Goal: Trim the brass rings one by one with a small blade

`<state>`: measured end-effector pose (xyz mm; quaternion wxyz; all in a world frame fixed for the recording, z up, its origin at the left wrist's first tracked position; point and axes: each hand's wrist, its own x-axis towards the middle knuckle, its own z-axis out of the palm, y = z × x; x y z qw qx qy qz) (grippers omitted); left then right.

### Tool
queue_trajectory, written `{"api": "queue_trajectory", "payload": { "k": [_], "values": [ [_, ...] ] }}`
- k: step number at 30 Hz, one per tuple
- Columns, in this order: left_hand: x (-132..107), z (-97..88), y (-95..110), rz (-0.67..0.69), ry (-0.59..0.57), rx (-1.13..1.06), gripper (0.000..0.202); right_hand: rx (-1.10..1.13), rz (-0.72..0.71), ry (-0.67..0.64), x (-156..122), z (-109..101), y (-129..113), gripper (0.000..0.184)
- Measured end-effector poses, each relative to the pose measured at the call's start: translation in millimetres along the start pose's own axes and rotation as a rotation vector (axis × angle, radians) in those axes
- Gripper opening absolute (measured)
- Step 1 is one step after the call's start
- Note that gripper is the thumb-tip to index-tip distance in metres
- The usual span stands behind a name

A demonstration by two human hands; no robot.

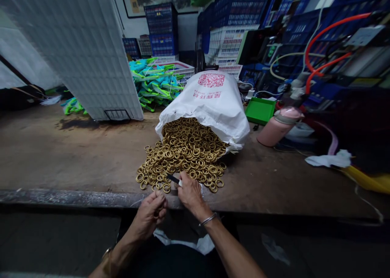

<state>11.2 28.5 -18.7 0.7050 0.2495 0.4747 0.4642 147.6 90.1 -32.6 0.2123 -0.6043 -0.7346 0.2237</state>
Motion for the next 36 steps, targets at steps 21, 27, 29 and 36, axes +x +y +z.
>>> {"api": "queue_trajectory", "payload": {
  "k": [21, 27, 29, 36],
  "values": [
    [0.5, 12.7, -0.9, 0.491, -0.073, 0.580, 0.013, 1.186, 0.456, -0.455, -36.5, -16.8, -7.1, 0.020],
    [1.4, 12.3, -0.6, 0.476, -0.017, 0.599, 0.015, 0.871, 0.211, -0.227, -33.9, -12.4, -3.2, 0.031],
    [2.1, 12.6, -0.1, 0.471, -0.006, 0.592, 0.015, 0.786, 0.139, -0.172, -33.4, -11.3, -4.4, 0.028],
    [2.7, 13.2, 2.1, 0.197, -0.113, 0.454, 0.027, 0.854, 0.242, -0.236, -32.9, -0.4, -1.5, 0.028]
  ]
}}
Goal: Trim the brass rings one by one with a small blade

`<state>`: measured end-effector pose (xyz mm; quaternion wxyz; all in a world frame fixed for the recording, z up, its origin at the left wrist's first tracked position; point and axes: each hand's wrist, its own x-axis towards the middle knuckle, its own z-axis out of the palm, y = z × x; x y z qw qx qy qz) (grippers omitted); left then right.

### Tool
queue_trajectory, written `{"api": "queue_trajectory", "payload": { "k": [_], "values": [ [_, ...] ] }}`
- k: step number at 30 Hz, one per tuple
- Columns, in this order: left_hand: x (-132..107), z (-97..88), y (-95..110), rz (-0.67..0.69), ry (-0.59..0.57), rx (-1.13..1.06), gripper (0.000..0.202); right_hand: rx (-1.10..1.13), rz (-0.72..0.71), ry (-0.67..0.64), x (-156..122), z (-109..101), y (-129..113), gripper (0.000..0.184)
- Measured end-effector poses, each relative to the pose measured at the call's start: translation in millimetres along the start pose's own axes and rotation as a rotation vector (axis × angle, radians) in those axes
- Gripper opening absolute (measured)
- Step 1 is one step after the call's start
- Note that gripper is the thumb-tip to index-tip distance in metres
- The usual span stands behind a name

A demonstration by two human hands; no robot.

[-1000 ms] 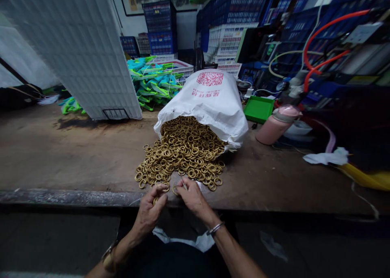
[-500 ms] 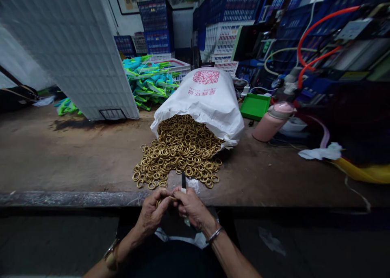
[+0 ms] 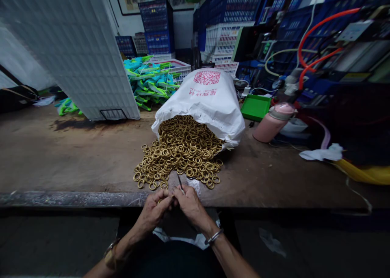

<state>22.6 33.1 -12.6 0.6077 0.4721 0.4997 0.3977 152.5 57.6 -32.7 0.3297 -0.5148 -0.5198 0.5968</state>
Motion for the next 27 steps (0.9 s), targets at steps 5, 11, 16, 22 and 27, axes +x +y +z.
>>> {"api": "queue_trajectory", "payload": {
  "k": [5, 11, 16, 22, 27],
  "values": [
    [-2.1, -2.3, -0.5, -0.181, -0.063, -0.173, 0.033, 0.021, 0.038, -0.037, 1.9, -1.0, 2.3, 0.033],
    [-3.3, -3.9, 0.9, -0.190, -0.007, -0.280, 0.032, -0.381, -0.131, 0.140, 2.8, -7.0, 1.8, 0.030],
    [-1.8, -5.7, -0.6, -0.162, 0.031, -0.268, 0.030, -0.896, -0.196, 0.036, -7.4, -3.9, -0.1, 0.023],
    [-19.8, -10.2, 3.8, -0.189, -0.071, -0.298, 0.025, -1.217, -0.061, 0.157, 0.6, -8.7, -7.1, 0.028],
    [-30.5, -16.9, -3.1, -0.263, -0.114, -0.543, 0.022, -1.174, -0.193, 0.141, 12.9, -4.6, -4.8, 0.024]
  ]
}}
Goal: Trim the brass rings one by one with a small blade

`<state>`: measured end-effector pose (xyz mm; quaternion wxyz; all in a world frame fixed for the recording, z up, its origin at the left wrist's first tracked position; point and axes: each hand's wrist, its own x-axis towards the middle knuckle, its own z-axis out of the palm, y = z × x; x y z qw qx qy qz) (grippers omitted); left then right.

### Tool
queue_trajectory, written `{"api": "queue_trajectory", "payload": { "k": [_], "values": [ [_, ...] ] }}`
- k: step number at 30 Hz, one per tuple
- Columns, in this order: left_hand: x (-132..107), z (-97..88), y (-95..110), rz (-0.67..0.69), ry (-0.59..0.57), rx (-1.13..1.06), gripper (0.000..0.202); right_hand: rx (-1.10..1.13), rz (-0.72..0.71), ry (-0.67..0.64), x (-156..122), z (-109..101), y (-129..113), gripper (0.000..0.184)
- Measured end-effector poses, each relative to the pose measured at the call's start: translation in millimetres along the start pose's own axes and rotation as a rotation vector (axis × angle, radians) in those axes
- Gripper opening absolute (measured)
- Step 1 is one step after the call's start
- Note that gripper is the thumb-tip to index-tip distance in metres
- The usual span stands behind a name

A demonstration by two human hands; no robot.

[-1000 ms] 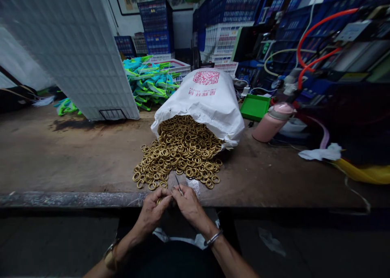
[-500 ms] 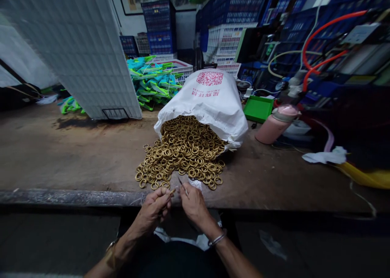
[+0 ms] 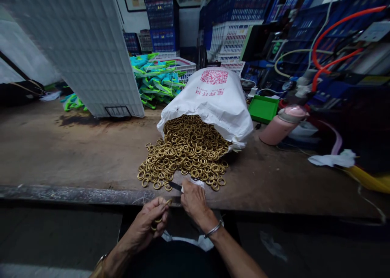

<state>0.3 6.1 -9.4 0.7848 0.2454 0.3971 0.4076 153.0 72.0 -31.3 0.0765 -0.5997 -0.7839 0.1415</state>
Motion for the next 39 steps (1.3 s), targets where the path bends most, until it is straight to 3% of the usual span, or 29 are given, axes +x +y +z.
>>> {"api": "queue_trajectory", "payload": {
  "k": [6, 11, 16, 23, 27, 32, 39],
  "values": [
    [3.0, -16.9, -0.8, -0.001, 0.044, -0.096, 0.023, 0.135, -0.082, 0.054, 9.2, 6.4, -22.2, 0.020],
    [4.1, -19.6, 3.3, 0.041, 0.044, -0.140, 0.016, 0.078, -0.017, 0.048, 17.4, 7.0, -34.0, 0.018],
    [7.8, -21.8, 4.0, -0.011, 0.026, -0.243, 0.021, 0.094, 0.074, 0.037, 24.0, 7.7, -32.3, 0.017],
    [17.2, -24.9, 5.2, -0.004, 0.092, -0.369, 0.021, 0.244, 0.065, 0.101, 26.8, 8.5, -22.8, 0.012],
    [22.7, -19.1, 7.9, 0.057, 0.178, -0.241, 0.027, 0.380, 0.026, 0.147, 24.0, 8.1, -16.1, 0.010],
    [29.7, -11.6, 5.4, 0.228, 0.309, 0.148, 0.030, 0.516, -0.081, 0.228, 8.3, 7.7, -10.5, 0.007],
    [33.7, -5.4, 4.2, 0.256, 0.300, 0.412, 0.029, 0.639, -0.108, 0.152, -8.5, 2.1, -18.0, 0.005]
  ]
}}
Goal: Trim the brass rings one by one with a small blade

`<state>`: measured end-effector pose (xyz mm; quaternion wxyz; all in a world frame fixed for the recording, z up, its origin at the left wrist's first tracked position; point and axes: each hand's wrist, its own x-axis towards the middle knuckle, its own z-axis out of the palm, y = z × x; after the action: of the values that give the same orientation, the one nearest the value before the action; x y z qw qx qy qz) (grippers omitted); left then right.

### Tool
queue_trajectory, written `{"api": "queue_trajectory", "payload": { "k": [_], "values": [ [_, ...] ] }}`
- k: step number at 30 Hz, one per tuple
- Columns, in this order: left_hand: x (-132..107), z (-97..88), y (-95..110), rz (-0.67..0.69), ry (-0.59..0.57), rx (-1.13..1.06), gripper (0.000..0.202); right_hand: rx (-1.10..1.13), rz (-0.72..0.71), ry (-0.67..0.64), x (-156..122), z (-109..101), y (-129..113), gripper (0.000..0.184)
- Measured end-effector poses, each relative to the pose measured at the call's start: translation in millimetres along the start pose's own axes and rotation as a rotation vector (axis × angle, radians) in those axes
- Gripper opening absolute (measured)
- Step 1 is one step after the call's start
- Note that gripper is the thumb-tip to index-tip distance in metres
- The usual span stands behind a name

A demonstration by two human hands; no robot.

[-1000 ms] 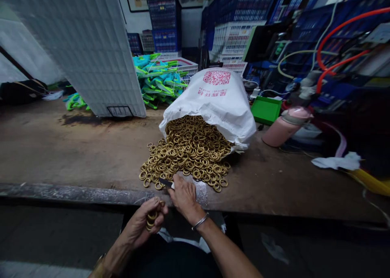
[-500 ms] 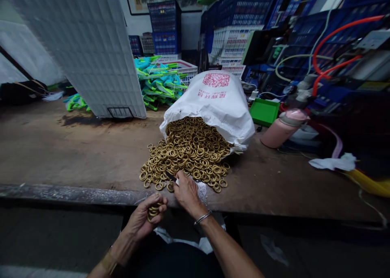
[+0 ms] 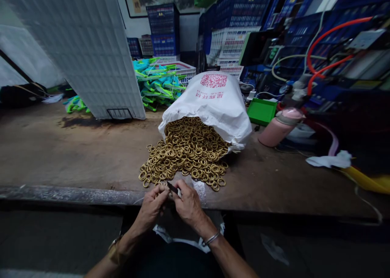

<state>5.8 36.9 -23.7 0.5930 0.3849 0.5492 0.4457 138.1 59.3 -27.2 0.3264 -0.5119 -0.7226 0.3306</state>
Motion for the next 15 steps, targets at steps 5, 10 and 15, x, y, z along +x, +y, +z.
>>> {"api": "queue_trajectory", "payload": {
  "k": [5, 10, 15],
  "values": [
    [-3.3, 2.9, 4.7, 0.183, 0.036, 0.105, 0.020, 0.238, 0.187, -0.085, 2.0, -0.2, -3.6, 0.023],
    [-6.7, 5.9, 8.2, 0.106, -0.039, 0.042, 0.021, 0.378, 0.300, -0.138, 3.0, 1.6, -2.6, 0.027],
    [-6.6, 4.8, 4.0, -0.127, -0.125, -0.181, 0.025, 0.312, 0.225, -0.068, 4.3, -1.0, -5.8, 0.022]
  ]
}}
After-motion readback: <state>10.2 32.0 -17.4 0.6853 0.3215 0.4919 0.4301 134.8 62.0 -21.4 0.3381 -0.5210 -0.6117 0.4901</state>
